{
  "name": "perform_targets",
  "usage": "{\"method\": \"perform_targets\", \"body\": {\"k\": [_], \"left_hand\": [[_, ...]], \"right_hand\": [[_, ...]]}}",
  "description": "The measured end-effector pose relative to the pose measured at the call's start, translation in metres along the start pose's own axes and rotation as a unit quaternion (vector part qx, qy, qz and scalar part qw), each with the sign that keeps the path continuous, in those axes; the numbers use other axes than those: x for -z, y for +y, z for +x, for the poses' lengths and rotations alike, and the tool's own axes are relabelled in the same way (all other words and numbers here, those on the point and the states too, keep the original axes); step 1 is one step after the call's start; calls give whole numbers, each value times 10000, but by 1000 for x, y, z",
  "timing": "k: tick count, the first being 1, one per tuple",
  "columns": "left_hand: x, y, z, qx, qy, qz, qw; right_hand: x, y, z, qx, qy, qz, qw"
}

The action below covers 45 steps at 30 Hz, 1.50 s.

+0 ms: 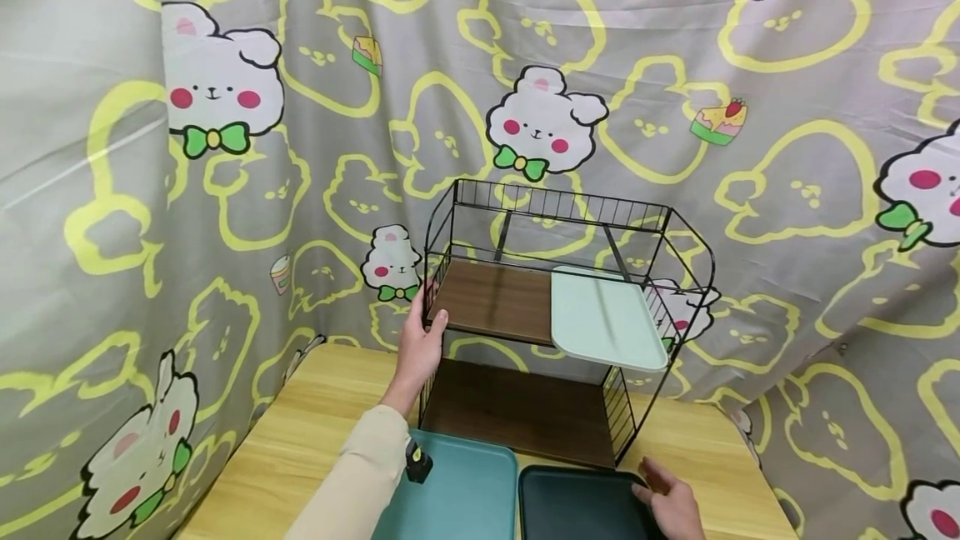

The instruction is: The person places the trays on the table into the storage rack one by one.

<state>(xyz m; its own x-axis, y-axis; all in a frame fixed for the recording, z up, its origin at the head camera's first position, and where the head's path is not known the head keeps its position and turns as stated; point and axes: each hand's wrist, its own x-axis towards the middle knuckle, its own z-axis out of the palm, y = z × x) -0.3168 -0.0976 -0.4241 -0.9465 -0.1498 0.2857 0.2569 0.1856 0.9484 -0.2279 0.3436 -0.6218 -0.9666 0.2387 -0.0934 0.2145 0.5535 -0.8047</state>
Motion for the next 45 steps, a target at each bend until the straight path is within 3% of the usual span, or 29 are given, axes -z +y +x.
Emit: {"method": "perform_targets", "body": {"k": [10,23,35,45], "left_hand": [[1,2,0,-9,31,-15,10000],[0,1,2,35,32,-18,10000],[-4,0,3,-41,41,-85,9999],[-1,2,4,-3,22,-90,10000]], "right_hand": [[0,-3,0,9,-10,-61,10000],[-9,11,-4,255,125,-714,9970],[-6,13,-12,454,510,-534,9962],[10,8,-20,305,259,-414,9983]]}}
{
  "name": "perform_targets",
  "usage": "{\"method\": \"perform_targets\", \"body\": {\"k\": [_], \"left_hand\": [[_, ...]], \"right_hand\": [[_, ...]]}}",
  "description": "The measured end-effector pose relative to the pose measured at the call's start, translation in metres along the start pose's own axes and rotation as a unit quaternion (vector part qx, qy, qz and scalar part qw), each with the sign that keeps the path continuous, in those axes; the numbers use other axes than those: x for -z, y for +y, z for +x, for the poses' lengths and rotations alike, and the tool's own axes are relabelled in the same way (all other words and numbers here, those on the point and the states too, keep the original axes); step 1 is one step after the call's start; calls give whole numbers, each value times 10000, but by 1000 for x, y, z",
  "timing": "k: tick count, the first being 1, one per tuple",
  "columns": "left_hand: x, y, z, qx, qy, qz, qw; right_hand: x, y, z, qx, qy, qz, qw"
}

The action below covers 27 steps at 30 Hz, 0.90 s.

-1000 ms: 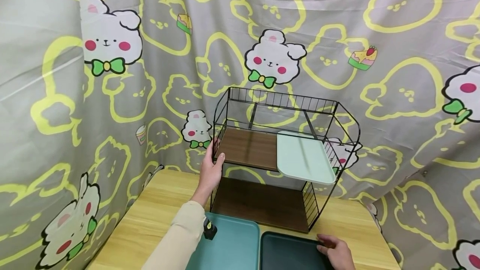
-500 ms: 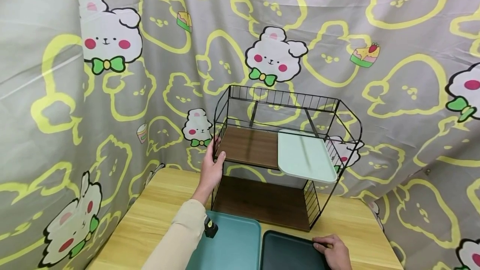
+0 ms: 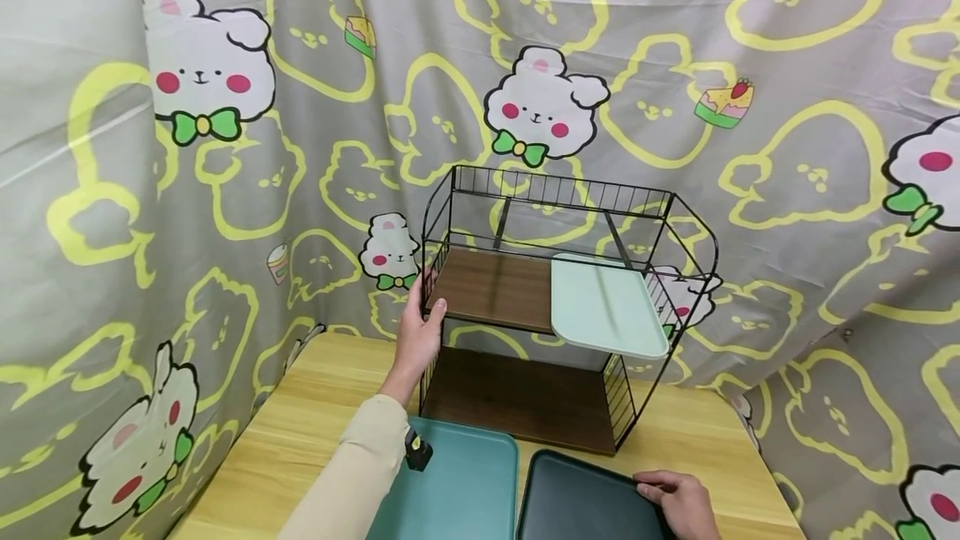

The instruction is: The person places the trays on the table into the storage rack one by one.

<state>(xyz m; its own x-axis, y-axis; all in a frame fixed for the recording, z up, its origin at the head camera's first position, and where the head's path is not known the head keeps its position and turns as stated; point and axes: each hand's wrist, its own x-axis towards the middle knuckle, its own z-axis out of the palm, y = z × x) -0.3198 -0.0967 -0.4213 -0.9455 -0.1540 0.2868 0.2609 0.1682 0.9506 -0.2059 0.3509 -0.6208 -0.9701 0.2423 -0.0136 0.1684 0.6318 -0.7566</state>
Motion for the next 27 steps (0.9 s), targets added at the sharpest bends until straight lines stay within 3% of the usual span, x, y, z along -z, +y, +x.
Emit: {"method": "perform_targets", "body": {"k": [15,27], "left_hand": [[-1,2,-1,49,-33,11,10000],[3,2,1,125,-48,107,9999]], "right_hand": [[34,-21,-16,-411,-147,201,9988],[53,-65,-33,-688,14,562,9960]]}}
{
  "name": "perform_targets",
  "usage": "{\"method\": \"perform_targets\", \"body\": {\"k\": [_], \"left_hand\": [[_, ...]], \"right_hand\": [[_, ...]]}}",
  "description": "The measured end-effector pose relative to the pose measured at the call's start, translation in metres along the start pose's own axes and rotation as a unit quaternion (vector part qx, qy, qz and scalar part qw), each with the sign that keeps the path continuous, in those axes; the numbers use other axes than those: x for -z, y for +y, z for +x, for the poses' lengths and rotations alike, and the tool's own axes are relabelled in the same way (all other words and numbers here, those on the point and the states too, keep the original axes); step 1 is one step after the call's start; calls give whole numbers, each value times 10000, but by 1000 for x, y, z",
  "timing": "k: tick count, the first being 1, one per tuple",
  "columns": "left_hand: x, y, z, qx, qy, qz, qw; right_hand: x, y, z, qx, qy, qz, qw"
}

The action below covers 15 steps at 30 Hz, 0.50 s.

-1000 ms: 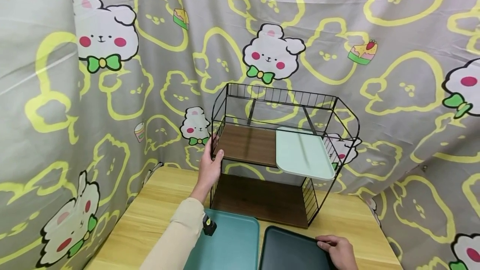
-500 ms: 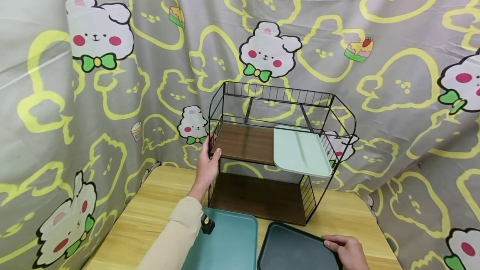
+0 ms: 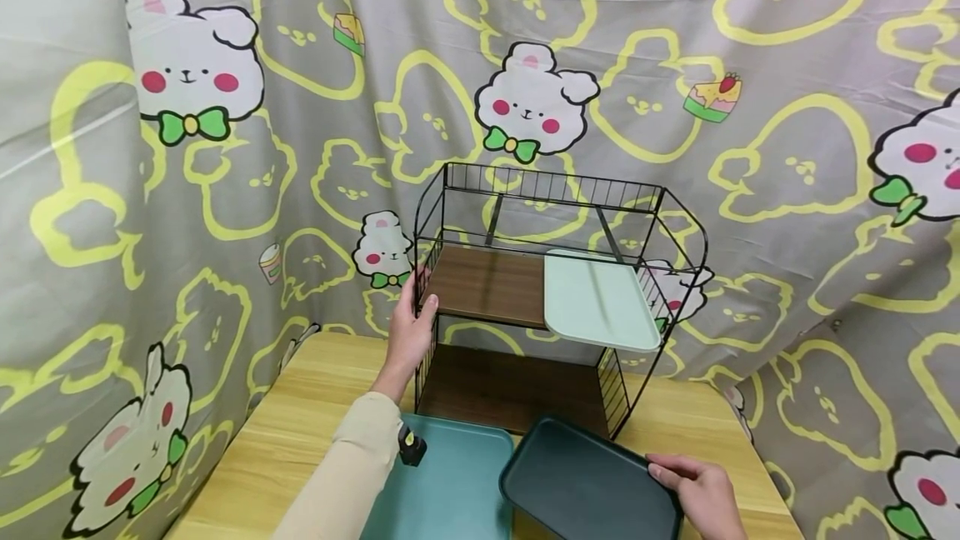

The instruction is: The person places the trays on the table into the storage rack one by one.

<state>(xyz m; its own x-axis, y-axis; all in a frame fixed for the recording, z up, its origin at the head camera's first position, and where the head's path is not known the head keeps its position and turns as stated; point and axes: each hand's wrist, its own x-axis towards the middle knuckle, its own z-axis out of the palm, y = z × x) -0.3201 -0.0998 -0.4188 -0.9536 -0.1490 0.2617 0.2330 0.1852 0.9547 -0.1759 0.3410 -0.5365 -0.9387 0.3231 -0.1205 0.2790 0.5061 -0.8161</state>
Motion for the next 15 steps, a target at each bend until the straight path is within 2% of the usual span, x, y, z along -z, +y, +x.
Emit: {"method": "perform_targets", "body": {"k": [4,8,12,15], "left_hand": [[2,0,0,-18,-46,73,10000],[4,-1,2,-181,-112,162,9996],[6,-1,4,-370,-143,191,9990],[7,-2,5,-403,-171,186,9989]], "right_hand": [[-3,-21,-14,-167,66,445,9988],[-8,-42,-27,-312,161,862,9957],[-13,-63,-38,-442,275,1323,9898],[-16,-78,-45,-480,382,1629,9847]]}}
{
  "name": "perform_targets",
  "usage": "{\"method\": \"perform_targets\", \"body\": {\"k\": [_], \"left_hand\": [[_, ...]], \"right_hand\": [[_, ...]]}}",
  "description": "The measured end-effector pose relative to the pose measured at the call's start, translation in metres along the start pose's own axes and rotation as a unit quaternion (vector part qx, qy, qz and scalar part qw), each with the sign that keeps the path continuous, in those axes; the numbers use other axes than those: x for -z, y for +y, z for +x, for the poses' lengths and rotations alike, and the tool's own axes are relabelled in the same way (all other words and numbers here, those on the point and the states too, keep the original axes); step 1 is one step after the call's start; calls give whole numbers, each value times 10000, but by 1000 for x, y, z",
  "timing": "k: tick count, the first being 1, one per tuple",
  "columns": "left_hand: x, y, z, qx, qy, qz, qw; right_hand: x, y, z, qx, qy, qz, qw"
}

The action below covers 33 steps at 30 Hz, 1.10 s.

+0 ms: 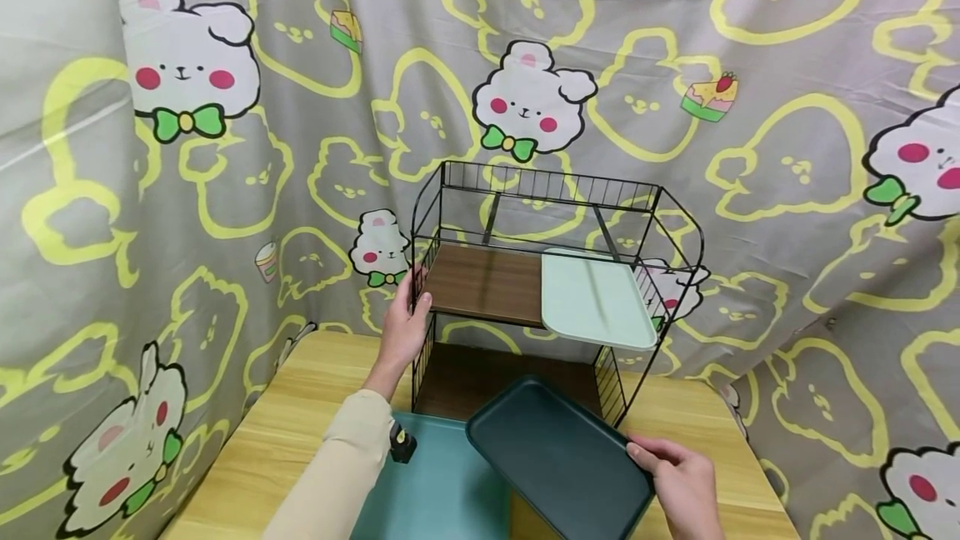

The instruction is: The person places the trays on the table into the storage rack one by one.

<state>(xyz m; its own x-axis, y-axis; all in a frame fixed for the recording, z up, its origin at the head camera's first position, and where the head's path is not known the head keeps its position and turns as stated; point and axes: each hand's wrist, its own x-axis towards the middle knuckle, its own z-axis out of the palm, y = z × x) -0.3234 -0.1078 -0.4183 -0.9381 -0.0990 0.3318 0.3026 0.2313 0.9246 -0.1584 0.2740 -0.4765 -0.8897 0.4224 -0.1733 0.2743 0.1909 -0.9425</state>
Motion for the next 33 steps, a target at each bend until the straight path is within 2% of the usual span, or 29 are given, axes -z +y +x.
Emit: {"method": "perform_targets", "body": {"k": [7,14,22,33], "left_hand": [[2,-2,0,-29,-54,-30,10000],[3,-2,1,-33,-119,-64,9999],[4,-1,0,7,-201,-104,9997],[6,-3,3,-185,-281,-81,9994]], "right_hand": [[-12,-25,-19,128,228,405,9988],[-18,-47,-33,122,112,968,9952],[-24,-72,-44,192,202,1359,9903],[-45,-99,-55,496,796,1918,9769]]}}
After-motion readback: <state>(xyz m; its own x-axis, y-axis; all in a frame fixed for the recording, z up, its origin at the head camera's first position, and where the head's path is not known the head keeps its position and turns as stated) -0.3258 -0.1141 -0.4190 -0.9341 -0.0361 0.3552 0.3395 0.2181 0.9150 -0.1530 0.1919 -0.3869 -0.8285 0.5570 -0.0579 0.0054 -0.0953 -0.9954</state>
